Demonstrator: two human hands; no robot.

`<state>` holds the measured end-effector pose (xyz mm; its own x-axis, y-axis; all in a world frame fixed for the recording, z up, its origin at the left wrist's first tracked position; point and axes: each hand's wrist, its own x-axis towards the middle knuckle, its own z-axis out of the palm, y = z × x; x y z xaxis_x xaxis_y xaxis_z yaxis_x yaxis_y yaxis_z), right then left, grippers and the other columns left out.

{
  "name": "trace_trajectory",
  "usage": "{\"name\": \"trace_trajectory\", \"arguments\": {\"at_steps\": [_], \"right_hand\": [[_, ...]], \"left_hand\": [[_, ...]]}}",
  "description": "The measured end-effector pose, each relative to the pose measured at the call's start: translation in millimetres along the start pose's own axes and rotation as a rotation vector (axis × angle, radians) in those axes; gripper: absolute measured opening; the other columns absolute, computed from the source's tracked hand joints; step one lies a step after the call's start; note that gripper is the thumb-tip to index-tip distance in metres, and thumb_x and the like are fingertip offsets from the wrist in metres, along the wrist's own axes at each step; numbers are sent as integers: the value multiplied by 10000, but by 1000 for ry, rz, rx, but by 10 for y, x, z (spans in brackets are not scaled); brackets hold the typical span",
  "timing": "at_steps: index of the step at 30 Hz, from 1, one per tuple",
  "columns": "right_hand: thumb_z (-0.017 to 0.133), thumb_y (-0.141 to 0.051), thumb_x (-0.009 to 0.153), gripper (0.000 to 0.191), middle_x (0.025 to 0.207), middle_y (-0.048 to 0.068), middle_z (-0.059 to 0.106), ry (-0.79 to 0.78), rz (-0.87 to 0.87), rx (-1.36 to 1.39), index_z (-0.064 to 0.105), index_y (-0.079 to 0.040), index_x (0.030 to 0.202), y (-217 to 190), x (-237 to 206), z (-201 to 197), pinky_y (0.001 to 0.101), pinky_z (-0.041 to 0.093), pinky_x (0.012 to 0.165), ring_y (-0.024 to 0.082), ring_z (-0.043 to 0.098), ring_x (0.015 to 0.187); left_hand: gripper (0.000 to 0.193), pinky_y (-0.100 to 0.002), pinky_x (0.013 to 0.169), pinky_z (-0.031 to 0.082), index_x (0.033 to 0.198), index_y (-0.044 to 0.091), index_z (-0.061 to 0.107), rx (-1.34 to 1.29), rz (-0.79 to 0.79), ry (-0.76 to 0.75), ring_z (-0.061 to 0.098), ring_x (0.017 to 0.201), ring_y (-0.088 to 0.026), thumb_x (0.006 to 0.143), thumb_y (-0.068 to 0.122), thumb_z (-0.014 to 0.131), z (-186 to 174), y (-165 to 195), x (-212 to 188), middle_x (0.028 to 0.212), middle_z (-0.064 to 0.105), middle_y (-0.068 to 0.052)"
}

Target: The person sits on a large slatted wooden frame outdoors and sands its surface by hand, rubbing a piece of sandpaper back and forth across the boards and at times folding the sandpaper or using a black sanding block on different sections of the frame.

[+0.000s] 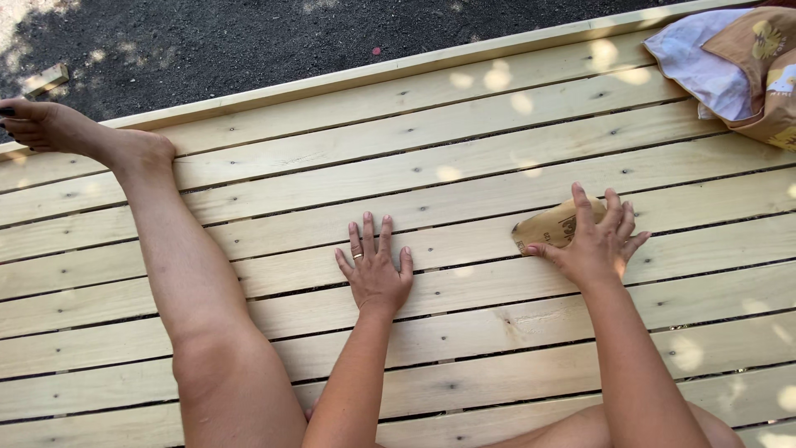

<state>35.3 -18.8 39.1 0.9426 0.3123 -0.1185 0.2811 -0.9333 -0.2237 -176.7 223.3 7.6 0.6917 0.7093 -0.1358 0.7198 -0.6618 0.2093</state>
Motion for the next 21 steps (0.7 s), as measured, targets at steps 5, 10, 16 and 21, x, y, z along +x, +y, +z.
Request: {"name": "trace_trajectory", "arguments": {"at_steps": [5,10,16,21], "right_hand": [[831,-796,396,1325,1616,119,150,-5,-54,-30,276,-438,1545,-133,-20,111,789,59,1131,425,78,1508],[740,-849,511,1195,1634,79,194,18,-340,-109,308,-493,1567,-703,-264,458,796,97,1139,398,112,1532],[781,-830,435,1215,1622,80,188,4,-107,-133,332,-486,1510,22,27,163,777,53,1137,388,81,1517],[781,-798,425,1220,1652,84,240,109,35,-131,413,-431,1529,730,269,23,791,86,1153,380,119,1550]], "left_hand": [[694,-638,1204,35,1595,328,268,-11,11,10,68,1564,-275,948,500,453,-7,-13,-1,1697,138,-6],[692,-626,1214,30,1596,338,247,24,-8,-8,64,1564,-259,950,506,429,-10,-1,-6,1696,123,2],[689,-614,1209,23,1596,341,213,43,-3,-31,52,1558,-246,952,510,391,-9,-4,-7,1692,93,8],[698,-617,1210,26,1593,330,222,23,-12,-49,59,1557,-258,946,500,419,-42,19,-12,1694,97,5]]}}
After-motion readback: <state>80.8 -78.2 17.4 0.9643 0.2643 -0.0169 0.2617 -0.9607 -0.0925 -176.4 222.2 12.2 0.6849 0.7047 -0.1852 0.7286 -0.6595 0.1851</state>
